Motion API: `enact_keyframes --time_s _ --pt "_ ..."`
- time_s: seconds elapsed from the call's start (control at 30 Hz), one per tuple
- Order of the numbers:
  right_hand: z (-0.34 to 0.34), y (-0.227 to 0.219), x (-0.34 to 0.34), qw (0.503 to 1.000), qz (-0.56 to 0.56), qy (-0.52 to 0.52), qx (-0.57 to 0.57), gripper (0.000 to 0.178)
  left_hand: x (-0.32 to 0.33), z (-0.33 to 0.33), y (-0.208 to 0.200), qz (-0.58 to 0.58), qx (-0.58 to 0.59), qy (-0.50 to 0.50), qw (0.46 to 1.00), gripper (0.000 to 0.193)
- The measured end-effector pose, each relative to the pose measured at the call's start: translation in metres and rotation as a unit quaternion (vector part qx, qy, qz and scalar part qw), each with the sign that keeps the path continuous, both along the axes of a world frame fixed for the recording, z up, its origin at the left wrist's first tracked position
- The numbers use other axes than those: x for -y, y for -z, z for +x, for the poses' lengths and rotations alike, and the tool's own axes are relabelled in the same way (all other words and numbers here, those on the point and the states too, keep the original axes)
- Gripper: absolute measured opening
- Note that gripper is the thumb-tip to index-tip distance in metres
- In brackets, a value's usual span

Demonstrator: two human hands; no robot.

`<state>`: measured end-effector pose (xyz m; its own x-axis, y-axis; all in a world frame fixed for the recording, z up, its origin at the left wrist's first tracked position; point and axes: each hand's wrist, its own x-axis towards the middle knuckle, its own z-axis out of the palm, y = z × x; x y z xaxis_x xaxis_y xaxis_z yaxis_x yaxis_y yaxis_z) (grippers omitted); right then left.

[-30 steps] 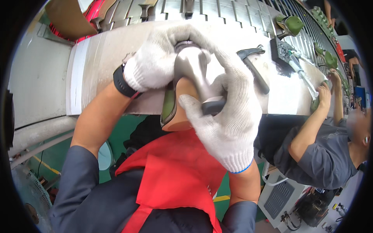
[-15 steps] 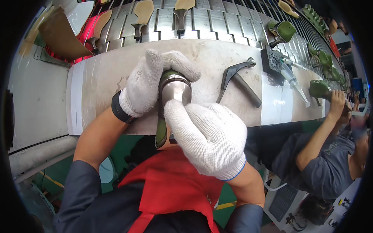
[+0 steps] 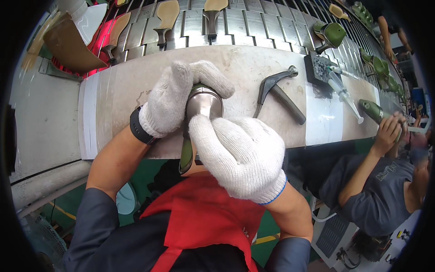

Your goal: The person aligns and presses outsoles onto high-heeled shoe lasts by hand, hammers along the edges and heels with a hammer, and places the assembled shoes onto a conveyor.

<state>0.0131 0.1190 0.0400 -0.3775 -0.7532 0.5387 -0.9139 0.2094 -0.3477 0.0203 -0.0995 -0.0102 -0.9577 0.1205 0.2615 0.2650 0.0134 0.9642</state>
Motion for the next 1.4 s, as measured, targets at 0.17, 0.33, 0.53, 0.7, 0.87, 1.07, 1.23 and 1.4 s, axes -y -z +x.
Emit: enact_keyframes --time_s 0.17,0.33,0.53,0.7,0.87,1.07,1.23,1.4 --pt "-0.014 0.005 0.006 0.996 -0.007 -0.027 -0.087 0.057 0.003 0.000 0.001 0.006 -0.029 0.018 0.999 0.083" --pt "-0.032 0.010 0.023 0.994 -0.055 -0.008 -0.092 0.042 0.011 -0.004 -0.006 0.056 0.071 0.055 0.994 0.044" --pt "-0.012 0.008 0.001 0.857 -0.118 0.202 0.459 0.019 0.027 -0.015 0.015 -0.025 -0.139 -0.023 0.990 0.013" --pt "-0.016 -0.027 -0.012 0.937 0.024 0.135 0.322 0.036 -0.015 -0.008 -0.014 0.029 0.071 -0.084 0.993 0.039" --pt "-0.031 -0.022 0.001 0.981 0.159 0.080 -0.081 0.035 -0.017 -0.016 -0.005 -0.055 0.028 -0.075 0.995 0.033" --pt "-0.022 -0.031 0.005 0.963 0.210 0.171 -0.005 0.031 -0.014 -0.020 0.011 -0.148 -0.052 -0.102 0.982 0.038" --pt "-0.024 -0.016 0.004 0.978 0.097 0.170 0.074 0.029 -0.028 -0.020 0.006 -0.081 -0.044 -0.068 0.993 0.039" --pt "-0.021 -0.003 0.000 0.966 0.048 0.177 0.180 0.030 -0.029 -0.018 0.001 -0.156 -0.042 -0.089 0.983 0.039"
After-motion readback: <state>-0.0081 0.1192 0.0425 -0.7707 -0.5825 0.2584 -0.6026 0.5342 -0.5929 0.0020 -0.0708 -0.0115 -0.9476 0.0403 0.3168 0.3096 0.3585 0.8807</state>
